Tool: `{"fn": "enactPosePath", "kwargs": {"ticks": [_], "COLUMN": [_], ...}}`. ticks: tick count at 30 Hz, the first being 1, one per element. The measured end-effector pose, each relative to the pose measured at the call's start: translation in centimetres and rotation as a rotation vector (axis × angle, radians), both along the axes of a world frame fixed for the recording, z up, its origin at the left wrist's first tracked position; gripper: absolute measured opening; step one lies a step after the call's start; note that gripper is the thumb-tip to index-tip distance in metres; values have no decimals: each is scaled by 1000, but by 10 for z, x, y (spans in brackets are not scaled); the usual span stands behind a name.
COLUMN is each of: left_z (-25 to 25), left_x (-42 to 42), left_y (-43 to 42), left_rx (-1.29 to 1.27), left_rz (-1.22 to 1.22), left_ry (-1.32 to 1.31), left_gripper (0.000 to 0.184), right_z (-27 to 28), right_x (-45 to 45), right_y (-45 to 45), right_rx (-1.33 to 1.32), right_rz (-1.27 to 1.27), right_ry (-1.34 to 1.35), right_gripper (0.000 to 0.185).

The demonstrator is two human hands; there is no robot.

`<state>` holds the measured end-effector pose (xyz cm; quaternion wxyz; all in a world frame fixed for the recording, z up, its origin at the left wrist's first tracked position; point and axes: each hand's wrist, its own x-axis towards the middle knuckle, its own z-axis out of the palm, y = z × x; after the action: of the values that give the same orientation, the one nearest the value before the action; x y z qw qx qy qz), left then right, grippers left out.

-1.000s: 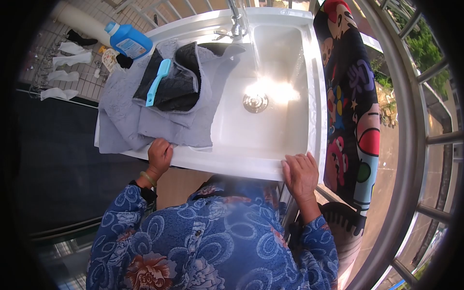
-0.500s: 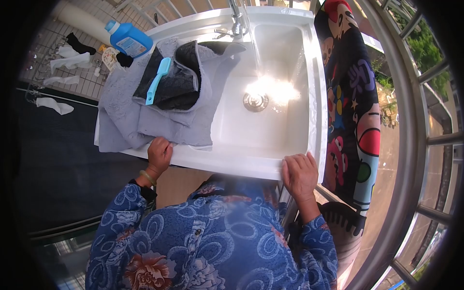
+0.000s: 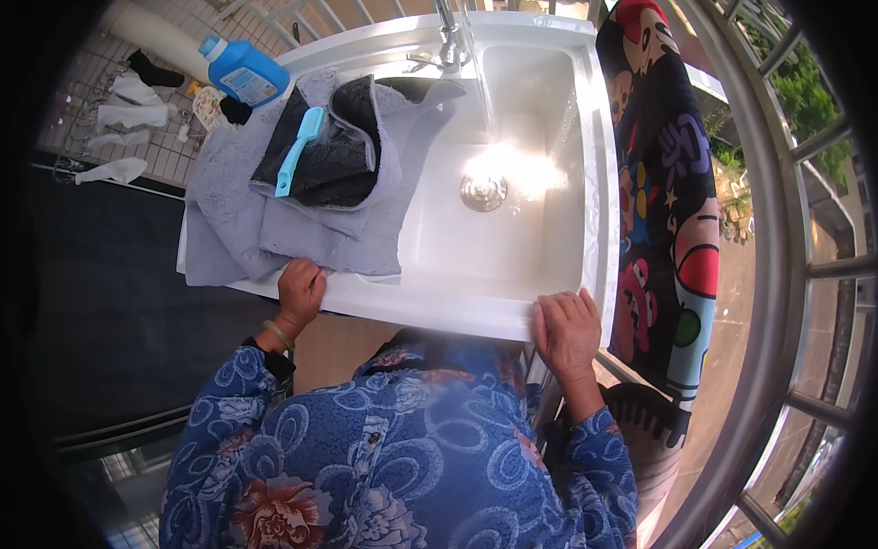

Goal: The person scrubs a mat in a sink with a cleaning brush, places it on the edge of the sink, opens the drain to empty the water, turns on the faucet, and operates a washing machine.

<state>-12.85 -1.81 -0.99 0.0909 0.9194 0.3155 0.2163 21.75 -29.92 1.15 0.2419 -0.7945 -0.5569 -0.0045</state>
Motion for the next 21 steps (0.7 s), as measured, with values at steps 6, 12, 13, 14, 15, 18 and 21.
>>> {"fn": "enactPosePath", "kwargs": {"ticks": [6,12,13,14,15,18,21], "left_z": [0,3,2,2,1,1,0], "left_x": [0,1,1,1,1,0,0], "left_y": [0,0,0,0,0,0,0], "left_rx": [2,-9,-10,-10,-10,-10,-8], "left_rz": [-1,12,13,14,15,16,19], "left_ry": [-7,-3,-4,-5,-6,2,1], "left_gripper": [14,15,15,15,15,15,15], "right_z": [1,2,3,3,4,3,4], "right_x": [-1,-1,-1,-2,-2,-2,-1], "right_y": [1,1,2,2,3,2,2], "right_rx": [4,6,11,6,1,4,1], "right_rz": [-4,-7,-9,-11,-12,-7,-1], "right_ry": [2,-6,-12,-11,-9,-12,-7], "right_gripper": [13,15,15,15,16,15,13]}}
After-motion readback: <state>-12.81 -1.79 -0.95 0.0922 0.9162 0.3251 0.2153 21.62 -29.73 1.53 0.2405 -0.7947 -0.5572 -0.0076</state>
